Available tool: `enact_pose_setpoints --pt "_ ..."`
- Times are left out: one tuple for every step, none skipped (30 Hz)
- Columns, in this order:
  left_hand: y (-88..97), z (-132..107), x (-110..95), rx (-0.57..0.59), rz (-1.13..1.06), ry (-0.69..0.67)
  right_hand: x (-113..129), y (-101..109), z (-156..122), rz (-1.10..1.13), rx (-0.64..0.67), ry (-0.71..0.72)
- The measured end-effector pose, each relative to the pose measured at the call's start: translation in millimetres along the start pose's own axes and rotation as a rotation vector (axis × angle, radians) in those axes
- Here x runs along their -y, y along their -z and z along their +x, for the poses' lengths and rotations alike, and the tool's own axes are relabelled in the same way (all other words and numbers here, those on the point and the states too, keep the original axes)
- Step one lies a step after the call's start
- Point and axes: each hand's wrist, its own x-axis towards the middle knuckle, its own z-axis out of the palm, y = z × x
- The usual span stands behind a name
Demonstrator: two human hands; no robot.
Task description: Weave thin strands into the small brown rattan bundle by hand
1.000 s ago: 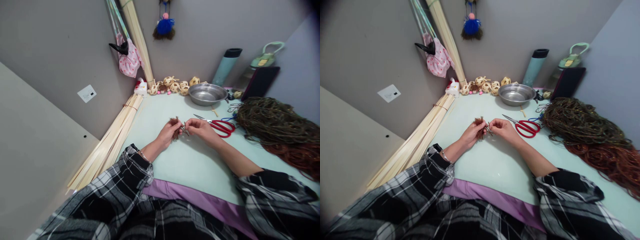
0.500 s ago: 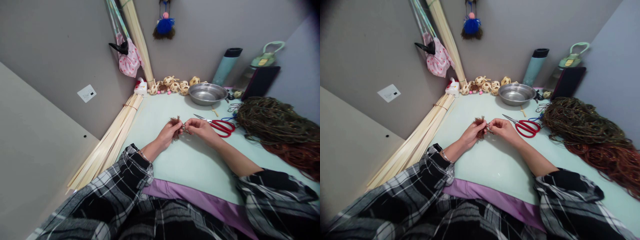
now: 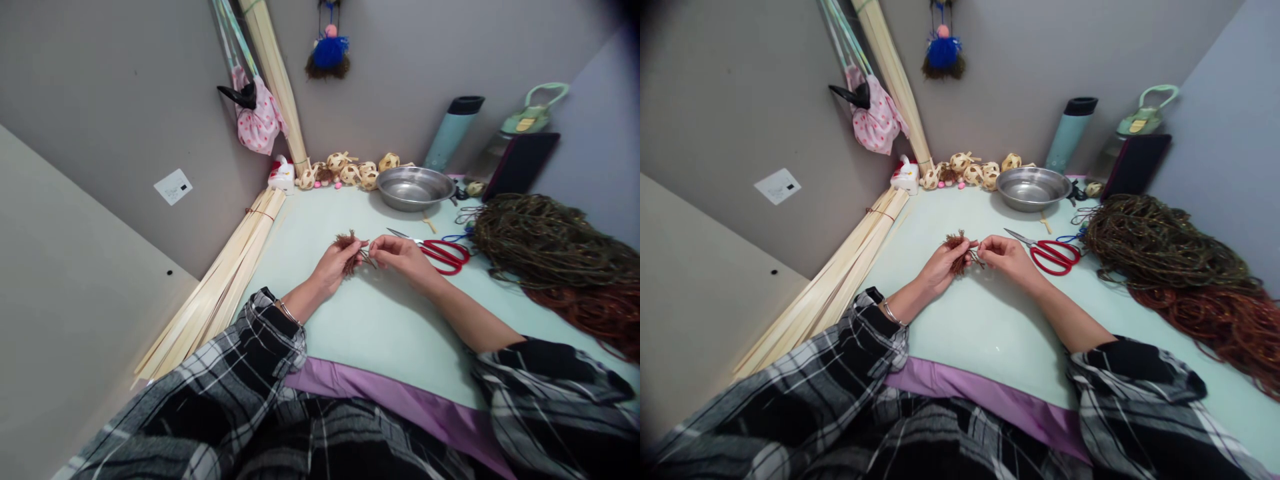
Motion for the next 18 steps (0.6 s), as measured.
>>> enact_pose_setpoints --pt "0.5 0.1 0.3 -0.003 0.009 0.014 -0.1 0.0 0.0 0.006 -0.003 0.006" --pt "1.0 0.1 0.5 -0.004 0.016 0.029 -0.1 -0.2 -0.1 0.010 -0.003 0.011" --pt "1.3 0.1 0.7 -0.004 0.020 0.039 0.2 -0.4 -0.2 0.013 -0.001 0.013" --pt "1.4 0.1 0.8 -0.006 0.022 0.044 0.5 -0.7 -0.4 0.016 0.001 0.014" --pt "1.4 0.0 0.9 -0.005 0.025 0.046 1.0 -1.0 -0.6 0.020 0.000 0.013" --pt "1.3 -0.2 0.9 -0.004 0.028 0.048 1.3 -1.3 -0.7 0.025 -0.006 0.013" --pt "1.1 -0.3 0.9 -0.003 0.032 0.047 1.6 -1.4 -0.8 0.033 -0.017 0.014" --pt "0.9 -0.4 0.9 -0.003 0.038 0.042 1.6 -1.4 -0.8 0.042 -0.030 0.017" --pt "0.7 -0.5 1.0 0.000 0.046 0.037 1.5 -1.2 -0.7 0.051 -0.042 0.019" --pt "0.5 -0.6 1.1 0.004 0.054 0.033 1.3 -0.9 -0.7 0.056 -0.051 0.018" --pt "0.3 -0.7 1.4 0.006 0.064 0.028 0.9 -0.5 -0.7 0.052 -0.053 0.016" --pt "0.1 -0.9 1.7 0.008 0.073 0.022 0.7 -0.2 -0.8 0.037 -0.049 0.016" --pt "-0.1 -1.1 2.0 0.011 0.083 0.019 0.5 0.1 -1.0 0.013 -0.040 0.016" --pt "-0.2 -1.3 2.5 0.014 0.090 0.018 0.7 0.2 -1.3 -0.018 -0.027 0.019" --pt "-0.3 -1.5 2.9 0.015 0.095 0.018 1.1 0.3 -1.7 -0.053 -0.008 0.025" --pt "-0.3 -1.7 3.4 0.016 0.097 0.019 1.8 0.1 -2.2 -0.085 0.015 0.034" --pt "-0.3 -1.9 3.8 0.017 0.099 0.021 2.8 -0.1 -2.6 -0.110 0.037 0.041" --pt "-0.3 -2.0 4.2 0.017 0.101 0.024 3.9 -0.3 -2.9 -0.125 0.050 0.046"
